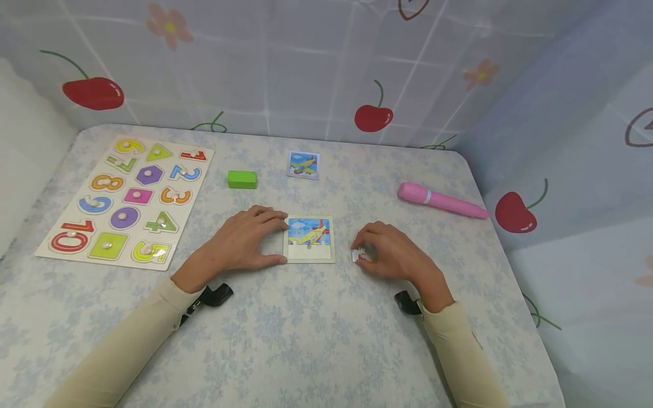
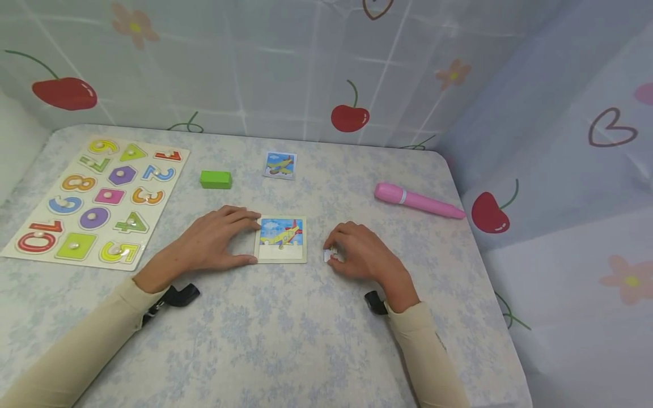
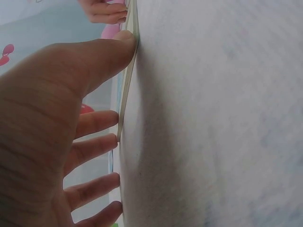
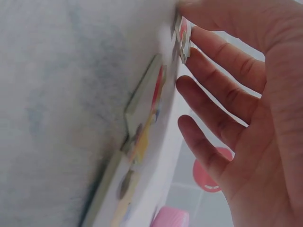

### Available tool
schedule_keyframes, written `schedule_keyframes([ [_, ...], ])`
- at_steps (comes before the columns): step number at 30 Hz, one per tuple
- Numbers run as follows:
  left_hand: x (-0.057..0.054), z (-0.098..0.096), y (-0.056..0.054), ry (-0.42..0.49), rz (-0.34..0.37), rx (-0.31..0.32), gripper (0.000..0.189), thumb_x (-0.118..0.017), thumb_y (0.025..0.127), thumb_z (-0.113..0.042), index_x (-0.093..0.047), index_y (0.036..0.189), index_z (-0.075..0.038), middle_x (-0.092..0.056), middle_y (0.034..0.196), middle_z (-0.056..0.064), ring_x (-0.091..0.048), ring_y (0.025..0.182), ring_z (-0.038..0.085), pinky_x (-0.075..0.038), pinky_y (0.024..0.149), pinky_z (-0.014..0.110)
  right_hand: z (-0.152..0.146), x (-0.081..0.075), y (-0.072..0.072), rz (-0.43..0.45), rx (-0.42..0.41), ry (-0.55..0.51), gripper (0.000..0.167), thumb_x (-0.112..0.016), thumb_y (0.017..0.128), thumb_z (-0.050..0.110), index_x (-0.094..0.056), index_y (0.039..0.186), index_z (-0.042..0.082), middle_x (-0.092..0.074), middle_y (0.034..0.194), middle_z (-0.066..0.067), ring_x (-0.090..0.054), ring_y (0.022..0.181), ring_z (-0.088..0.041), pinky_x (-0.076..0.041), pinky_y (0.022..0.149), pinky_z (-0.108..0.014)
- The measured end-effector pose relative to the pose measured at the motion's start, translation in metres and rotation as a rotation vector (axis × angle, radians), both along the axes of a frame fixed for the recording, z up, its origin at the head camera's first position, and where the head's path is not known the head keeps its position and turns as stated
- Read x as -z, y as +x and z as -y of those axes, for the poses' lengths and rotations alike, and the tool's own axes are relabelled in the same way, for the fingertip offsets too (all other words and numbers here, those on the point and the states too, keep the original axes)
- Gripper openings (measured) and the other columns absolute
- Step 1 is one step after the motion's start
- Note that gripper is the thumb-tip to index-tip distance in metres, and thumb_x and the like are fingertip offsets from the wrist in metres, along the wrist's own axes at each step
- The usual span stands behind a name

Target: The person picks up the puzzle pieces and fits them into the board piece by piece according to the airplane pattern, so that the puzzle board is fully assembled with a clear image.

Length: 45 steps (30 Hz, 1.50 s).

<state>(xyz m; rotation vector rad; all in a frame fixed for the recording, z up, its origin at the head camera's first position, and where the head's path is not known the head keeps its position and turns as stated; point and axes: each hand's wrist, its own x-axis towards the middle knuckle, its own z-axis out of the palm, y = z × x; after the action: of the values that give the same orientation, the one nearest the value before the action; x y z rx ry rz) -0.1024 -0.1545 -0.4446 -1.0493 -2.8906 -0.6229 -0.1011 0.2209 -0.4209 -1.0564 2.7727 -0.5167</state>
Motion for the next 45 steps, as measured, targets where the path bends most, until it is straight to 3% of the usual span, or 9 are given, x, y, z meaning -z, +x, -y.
schedule_keyframes([
  [11, 0.000, 0.000, 0.000, 0.003, -0.006, 0.006, 0.070, -0.085, 0.086, -0.061, -0.071, 0.137, -0.015, -0.059, 0.155, 0.004, -0.051, 0.142, 0.033, -0.051, 0.105, 0.057, 0.010, -0.008, -0.006, -0.033, -0.030, 0.002, 0.020, -0.085, 0.092, 0.024, -0.080, 0.111, 0.018, -0.071, 0.114, 0.004, -0.065, 0.110, -0.019, -0.054, 0.099, -0.042],
  [32, -0.002, 0.000, 0.000, 0.002, 0.001, 0.004, 0.070, -0.086, 0.086, -0.061, -0.071, 0.138, -0.017, -0.059, 0.155, 0.003, -0.052, 0.142, 0.032, -0.051, 0.104, 0.057, 0.051, -0.013, -0.017, -0.086, -0.132, -0.052, 0.019, -0.084, 0.091, 0.024, -0.080, 0.109, 0.019, -0.071, 0.113, 0.004, -0.066, 0.105, -0.019, -0.054, 0.094, -0.042],
  [45, -0.001, 0.002, -0.001, -0.004, -0.009, 0.009, 0.069, -0.084, 0.087, -0.063, -0.070, 0.138, -0.017, -0.059, 0.155, 0.002, -0.053, 0.141, 0.031, -0.053, 0.102, 0.055, 0.084, -0.009, -0.018, -0.114, -0.173, 0.028, 0.021, -0.083, 0.094, 0.031, -0.081, 0.112, 0.021, -0.071, 0.115, 0.003, -0.066, 0.112, -0.021, -0.052, 0.101, -0.045],
])
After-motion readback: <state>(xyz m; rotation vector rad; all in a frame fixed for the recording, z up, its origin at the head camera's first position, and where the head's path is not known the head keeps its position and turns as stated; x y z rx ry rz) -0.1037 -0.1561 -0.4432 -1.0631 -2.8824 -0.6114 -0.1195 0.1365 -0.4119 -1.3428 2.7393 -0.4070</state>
